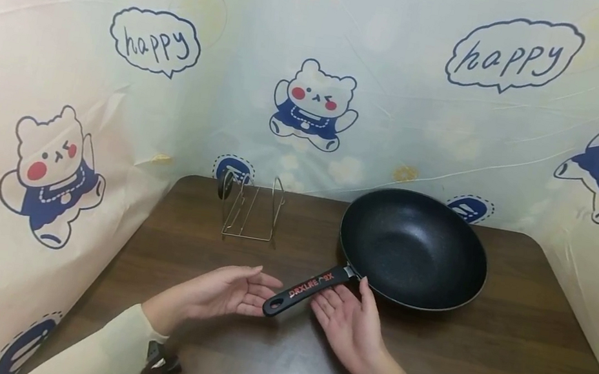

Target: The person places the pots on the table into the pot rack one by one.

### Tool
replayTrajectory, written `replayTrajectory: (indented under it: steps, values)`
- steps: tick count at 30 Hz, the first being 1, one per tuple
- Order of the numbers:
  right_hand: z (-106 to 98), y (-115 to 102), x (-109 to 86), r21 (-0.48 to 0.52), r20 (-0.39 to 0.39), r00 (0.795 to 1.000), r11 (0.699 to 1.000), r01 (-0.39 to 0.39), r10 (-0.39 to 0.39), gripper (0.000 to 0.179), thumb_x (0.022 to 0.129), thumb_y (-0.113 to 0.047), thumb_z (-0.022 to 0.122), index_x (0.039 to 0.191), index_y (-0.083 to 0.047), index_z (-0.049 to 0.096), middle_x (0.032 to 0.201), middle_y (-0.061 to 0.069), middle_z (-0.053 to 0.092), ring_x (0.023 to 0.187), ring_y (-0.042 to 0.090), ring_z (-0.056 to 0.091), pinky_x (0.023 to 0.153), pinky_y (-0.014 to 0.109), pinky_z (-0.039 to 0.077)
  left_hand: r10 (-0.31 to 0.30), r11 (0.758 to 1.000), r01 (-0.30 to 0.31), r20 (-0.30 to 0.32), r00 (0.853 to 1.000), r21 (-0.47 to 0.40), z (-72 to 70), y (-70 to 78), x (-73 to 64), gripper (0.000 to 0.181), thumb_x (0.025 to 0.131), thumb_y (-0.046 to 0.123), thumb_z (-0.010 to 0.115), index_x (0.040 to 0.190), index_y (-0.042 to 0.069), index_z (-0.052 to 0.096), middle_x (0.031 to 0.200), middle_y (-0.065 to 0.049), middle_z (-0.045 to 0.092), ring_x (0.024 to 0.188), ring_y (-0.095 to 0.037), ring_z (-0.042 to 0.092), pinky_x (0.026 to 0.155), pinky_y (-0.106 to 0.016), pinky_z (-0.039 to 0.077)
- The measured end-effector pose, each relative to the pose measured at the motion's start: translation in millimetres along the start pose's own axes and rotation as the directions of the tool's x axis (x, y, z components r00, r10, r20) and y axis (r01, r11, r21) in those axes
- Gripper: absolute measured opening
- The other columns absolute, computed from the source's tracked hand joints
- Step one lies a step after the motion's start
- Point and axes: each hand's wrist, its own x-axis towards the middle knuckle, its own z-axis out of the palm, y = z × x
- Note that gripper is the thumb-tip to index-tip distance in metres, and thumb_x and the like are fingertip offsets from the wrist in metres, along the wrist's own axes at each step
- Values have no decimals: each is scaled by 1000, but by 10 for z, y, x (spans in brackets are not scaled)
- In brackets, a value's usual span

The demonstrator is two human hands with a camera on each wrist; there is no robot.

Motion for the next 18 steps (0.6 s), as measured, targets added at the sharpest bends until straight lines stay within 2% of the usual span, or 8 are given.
replayTrajectory:
  steps: [2,5,10,18]
  values:
    - [4,22,35,19,9,1000,1000,16,-16,99,96,-67,40,157,-8,-12,164,19,-2,151,28,6,120,39,14,-7,1000,7,15,1000,-9,1,-3,24,64,104,41,48,142,-10,41,127,-21,60,109,-27,65,98,-40,49]
    - [3,45,89,45,16,999,999,29,-30,98,96,-66,42,157,-7,-8,163,20,6,150,27,14,120,38,16,-24,999,26,71,997,-24,-3,-9,69,59,106,37,44,140,-10,43,126,-24,61,112,-31,64,98,-41,49]
    - [17,76,182,71,-26,998,996,61,-59,92,98,-62,43,157,-4,2,162,22,15,146,27,28,118,37,23,-48,998,54,156,987,-34,6,-20,148,55,107,33,40,138,-12,43,125,-29,61,115,-33,63,98,-41,49]
    - [148,96,286,94,-133,986,989,111,-98,73,105,-52,29,154,-3,6,156,25,26,142,30,35,116,38,27,-87,991,106,196,977,-85,36,-25,235,48,106,29,42,134,-11,44,118,-26,65,109,-29,66,95,-37,51]
